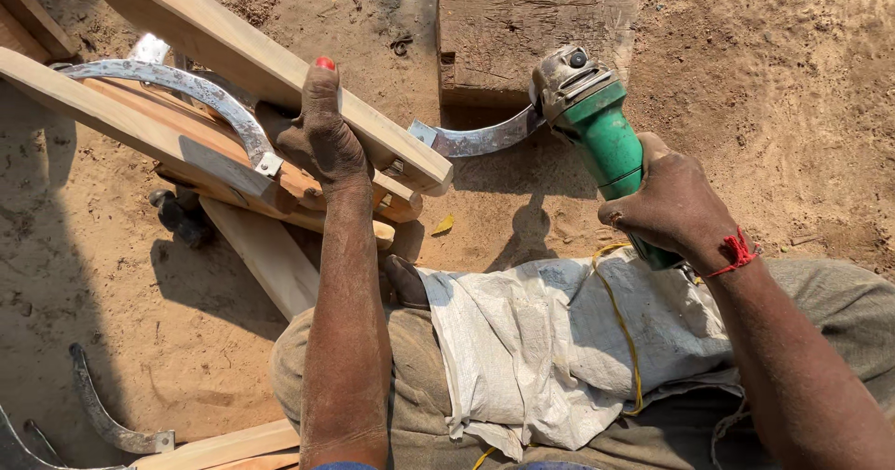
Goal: The person sits on the ground and uses a handheld angle grinder to smooth the edges of wooden handles. They hold each handle with one hand and run the grinder along the edges, then place the finished piece aside and pick up another.
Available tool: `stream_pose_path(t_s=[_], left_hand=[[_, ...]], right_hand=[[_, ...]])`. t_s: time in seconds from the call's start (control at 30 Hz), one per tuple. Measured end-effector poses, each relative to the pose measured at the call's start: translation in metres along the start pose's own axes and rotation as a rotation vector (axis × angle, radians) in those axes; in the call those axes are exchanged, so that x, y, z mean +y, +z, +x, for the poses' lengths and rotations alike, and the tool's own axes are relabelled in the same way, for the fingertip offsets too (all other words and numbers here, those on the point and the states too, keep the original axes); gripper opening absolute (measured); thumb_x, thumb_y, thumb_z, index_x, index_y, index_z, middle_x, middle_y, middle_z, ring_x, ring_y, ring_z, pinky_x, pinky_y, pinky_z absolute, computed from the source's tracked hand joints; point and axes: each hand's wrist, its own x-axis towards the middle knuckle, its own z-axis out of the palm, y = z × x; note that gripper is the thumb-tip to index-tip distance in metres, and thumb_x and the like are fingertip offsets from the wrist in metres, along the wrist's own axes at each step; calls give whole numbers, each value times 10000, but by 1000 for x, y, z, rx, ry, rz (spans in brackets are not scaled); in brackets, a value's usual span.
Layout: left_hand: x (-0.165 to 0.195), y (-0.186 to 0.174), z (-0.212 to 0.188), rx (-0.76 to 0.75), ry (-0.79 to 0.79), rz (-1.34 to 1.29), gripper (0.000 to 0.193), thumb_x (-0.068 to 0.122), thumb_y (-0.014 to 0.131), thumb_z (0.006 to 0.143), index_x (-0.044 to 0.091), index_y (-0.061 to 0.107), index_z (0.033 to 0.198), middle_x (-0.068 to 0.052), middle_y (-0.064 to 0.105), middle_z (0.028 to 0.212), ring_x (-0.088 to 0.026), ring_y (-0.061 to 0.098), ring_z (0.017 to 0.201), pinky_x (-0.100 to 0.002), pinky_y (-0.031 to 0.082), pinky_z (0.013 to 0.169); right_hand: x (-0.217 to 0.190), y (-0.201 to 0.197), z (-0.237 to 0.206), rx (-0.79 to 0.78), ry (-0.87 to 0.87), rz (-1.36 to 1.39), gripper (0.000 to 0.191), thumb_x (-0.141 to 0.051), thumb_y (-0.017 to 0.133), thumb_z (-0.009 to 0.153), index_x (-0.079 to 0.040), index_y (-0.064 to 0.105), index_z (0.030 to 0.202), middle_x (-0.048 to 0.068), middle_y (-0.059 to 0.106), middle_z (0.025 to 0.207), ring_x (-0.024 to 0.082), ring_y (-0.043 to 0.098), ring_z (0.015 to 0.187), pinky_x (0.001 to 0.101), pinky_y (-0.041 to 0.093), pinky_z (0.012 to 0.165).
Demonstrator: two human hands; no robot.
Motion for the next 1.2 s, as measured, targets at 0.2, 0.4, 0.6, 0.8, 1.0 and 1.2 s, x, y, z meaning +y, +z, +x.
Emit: stream_pose_path(t_s=[0.2,0.4,0.6,0.8,1.0,1.2], left_hand=[[3,-1,1,-8,-56,31,609,239,868,803,-94,607,1241,-141,661,1058,-202,647,964,-387,577,936],[4,-4,-1,-4,-108,26,611,233,862,813,-123,614,1245,-162,653,1080,-215,640,974,-394,579,915],[4,-4,-9,-95,127,-63,798,225,871,866,-84,411,1440,-152,545,1326,-214,564,1203,-400,496,1109],[14,-4,-10,-55,97,90,740,287,877,857,-75,487,1371,-143,548,1228,-219,540,1138,-386,475,1093],[25,0,-15,-89,142,103,724,314,878,848,-59,507,1346,-137,541,1201,-229,543,1115,-392,477,1078],[22,-2,-15,-60,136,158,768,352,869,834,-53,498,1370,-135,537,1210,-238,551,1136,-414,488,1072]], right_hand=[[6,-15,37,54,4,36,737,-270,830,597,-49,617,1267,224,738,998,366,739,920,476,584,820],[-20,-2,-10,-37,22,83,754,-260,808,580,-108,627,1296,203,752,947,345,744,894,461,575,818],[-54,21,-51,-119,-9,253,749,-211,786,538,-118,640,1267,167,770,903,285,757,839,422,587,794],[-60,9,-60,-123,89,255,738,-233,818,588,-129,630,1294,153,763,908,269,745,827,410,582,785],[-59,14,-64,-155,17,315,699,-215,814,561,-111,655,1234,129,763,901,238,728,820,395,574,776],[-67,7,-66,-161,58,294,704,-215,829,565,-118,650,1239,135,757,904,247,733,818,407,584,775]])
